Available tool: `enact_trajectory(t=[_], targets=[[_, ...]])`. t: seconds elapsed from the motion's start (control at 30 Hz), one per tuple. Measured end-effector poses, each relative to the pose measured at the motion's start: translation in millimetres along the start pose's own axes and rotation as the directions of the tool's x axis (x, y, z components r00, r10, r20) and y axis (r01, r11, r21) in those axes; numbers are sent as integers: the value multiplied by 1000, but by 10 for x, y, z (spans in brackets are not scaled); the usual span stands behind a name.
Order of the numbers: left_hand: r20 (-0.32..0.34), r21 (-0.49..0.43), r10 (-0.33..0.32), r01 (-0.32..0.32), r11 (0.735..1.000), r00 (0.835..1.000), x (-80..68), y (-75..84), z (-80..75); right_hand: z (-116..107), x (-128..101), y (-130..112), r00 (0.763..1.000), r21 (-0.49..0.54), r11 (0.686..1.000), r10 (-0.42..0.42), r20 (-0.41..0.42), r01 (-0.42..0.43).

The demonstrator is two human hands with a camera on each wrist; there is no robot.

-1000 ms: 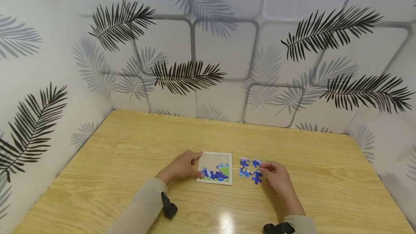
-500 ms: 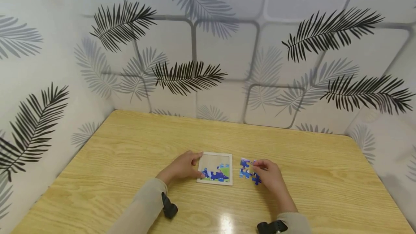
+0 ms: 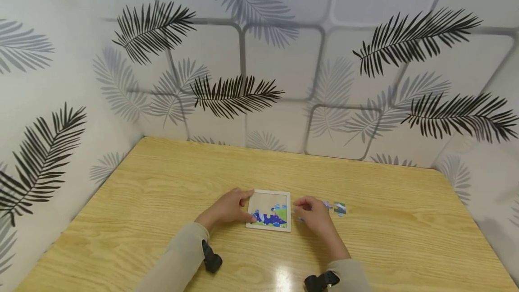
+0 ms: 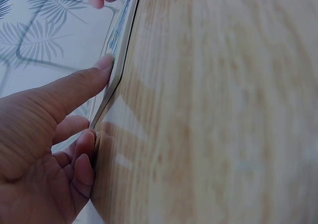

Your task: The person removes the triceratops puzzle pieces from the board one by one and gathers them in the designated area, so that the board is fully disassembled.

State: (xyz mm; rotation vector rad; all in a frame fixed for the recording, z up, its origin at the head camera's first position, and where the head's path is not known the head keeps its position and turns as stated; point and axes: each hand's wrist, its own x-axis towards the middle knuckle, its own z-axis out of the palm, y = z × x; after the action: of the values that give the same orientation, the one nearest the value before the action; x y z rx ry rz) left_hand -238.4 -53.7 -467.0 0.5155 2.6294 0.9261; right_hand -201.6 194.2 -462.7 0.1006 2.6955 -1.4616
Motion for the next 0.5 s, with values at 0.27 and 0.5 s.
enact_trajectory(t=[0.27, 0.5], targets=[[-4, -12, 4, -4, 1000, 1000, -4, -1, 3, 197, 12, -104, 999, -18, 999, -28, 30, 29], [0, -5, -21, 21, 1000, 1000, -8, 12, -8, 300, 33, -148, 998, -47, 998, -50, 27, 51]])
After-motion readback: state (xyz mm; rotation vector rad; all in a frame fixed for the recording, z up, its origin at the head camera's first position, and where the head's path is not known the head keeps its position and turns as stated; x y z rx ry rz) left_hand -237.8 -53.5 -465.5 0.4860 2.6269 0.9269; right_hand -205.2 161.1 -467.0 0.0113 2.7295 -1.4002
